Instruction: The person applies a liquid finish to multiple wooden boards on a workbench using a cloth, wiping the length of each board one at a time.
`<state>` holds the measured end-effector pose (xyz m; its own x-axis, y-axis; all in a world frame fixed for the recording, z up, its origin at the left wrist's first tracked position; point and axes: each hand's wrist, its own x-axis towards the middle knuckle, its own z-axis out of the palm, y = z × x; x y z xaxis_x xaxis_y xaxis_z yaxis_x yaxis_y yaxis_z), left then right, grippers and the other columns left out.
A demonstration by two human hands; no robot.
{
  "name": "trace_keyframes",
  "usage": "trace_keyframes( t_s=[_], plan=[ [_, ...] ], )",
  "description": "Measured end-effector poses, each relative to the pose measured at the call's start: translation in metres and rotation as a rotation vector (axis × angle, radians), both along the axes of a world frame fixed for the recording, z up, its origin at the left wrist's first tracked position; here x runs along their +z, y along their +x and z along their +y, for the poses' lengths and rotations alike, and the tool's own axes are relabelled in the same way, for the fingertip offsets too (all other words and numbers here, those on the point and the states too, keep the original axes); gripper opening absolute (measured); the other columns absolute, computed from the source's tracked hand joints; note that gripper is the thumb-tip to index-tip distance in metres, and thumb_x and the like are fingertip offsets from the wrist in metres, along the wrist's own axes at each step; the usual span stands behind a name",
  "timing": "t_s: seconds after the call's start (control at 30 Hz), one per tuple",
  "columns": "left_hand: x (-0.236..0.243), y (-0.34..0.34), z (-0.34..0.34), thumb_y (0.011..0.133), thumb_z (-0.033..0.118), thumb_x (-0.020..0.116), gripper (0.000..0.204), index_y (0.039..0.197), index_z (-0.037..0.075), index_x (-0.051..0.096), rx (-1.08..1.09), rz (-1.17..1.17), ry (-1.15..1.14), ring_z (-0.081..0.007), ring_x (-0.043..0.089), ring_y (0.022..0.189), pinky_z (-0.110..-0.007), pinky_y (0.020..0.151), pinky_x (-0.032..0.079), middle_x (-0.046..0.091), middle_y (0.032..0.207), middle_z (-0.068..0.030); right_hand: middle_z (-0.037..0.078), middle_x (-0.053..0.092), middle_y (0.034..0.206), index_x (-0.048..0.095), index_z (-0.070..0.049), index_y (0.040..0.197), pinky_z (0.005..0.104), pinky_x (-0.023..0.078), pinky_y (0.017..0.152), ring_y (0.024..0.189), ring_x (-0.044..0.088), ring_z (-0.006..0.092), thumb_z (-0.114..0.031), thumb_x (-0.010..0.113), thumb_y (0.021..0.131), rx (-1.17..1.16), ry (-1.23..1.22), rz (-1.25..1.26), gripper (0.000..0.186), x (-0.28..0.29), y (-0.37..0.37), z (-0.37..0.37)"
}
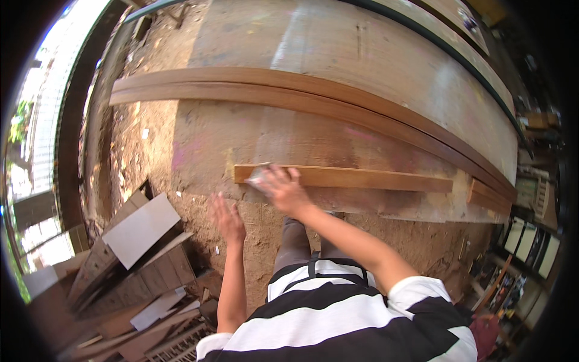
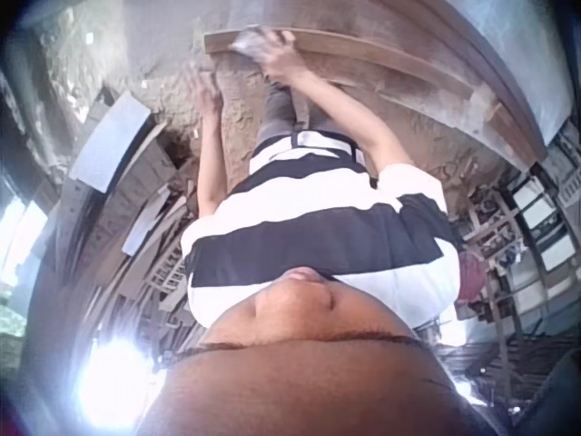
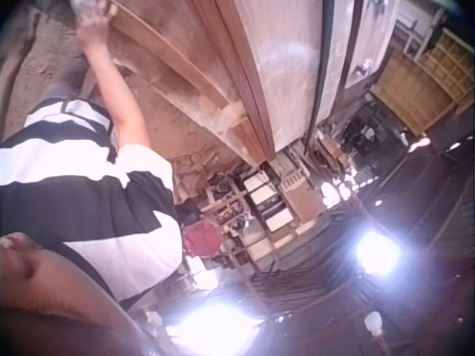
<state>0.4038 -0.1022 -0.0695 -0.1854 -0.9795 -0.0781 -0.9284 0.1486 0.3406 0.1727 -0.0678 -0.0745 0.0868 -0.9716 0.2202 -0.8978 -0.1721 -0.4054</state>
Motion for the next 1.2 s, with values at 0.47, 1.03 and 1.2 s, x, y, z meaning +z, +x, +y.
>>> trace_keyframes(
  t_s=[0.47,1.03,1.2],
  plan=[
    [0.013,-0.071,-0.014,0.103,0.026,0.055,0.055,0.154,0.01,0.042,-0.354,0.286,-0.119,-0.0349,0.027,0.153,-0.054,0.123,0.018,0.036,0.162,-0.0164,0.014,0.051,0.148,0.051,-0.011,0.144,0.0599,0.033,0.109,0.138,0.046,0.0319,-0.029,0.066,0.094,-0.587,0.082,0.152,0.056,-0.001,-0.143,0.123],
    [-0.009,-0.144,-0.04,0.099,0.021,0.06,0.047,0.144,0.01,0.052,-0.88,0.276,-0.035,-0.0327,0.04,0.145,-0.053,0.122,0.022,0.051,0.15,-0.0137,0.014,0.057,0.138,0.047,-0.012,0.145,0.0501,0.051,0.095,0.119,0.06,0.0354,-0.023,0.068,0.089,-1.162,-0.232,-0.163,0.06,0.033,-0.116,0.176],
    [-0.013,-0.183,-0.008,0.1,0.024,0.059,0.056,0.15,0.006,0.045,-0.79,0.332,-0.088,-0.0356,0.036,0.148,-0.054,0.121,0.021,0.047,0.154,-0.0172,0.005,0.047,0.151,0.037,-0.041,0.155,0.0647,0.036,0.109,0.141,0.044,0.0292,-0.018,0.054,0.097,-0.848,0.019,0.039,0.065,0.013,-0.114,0.14]
  ],
)
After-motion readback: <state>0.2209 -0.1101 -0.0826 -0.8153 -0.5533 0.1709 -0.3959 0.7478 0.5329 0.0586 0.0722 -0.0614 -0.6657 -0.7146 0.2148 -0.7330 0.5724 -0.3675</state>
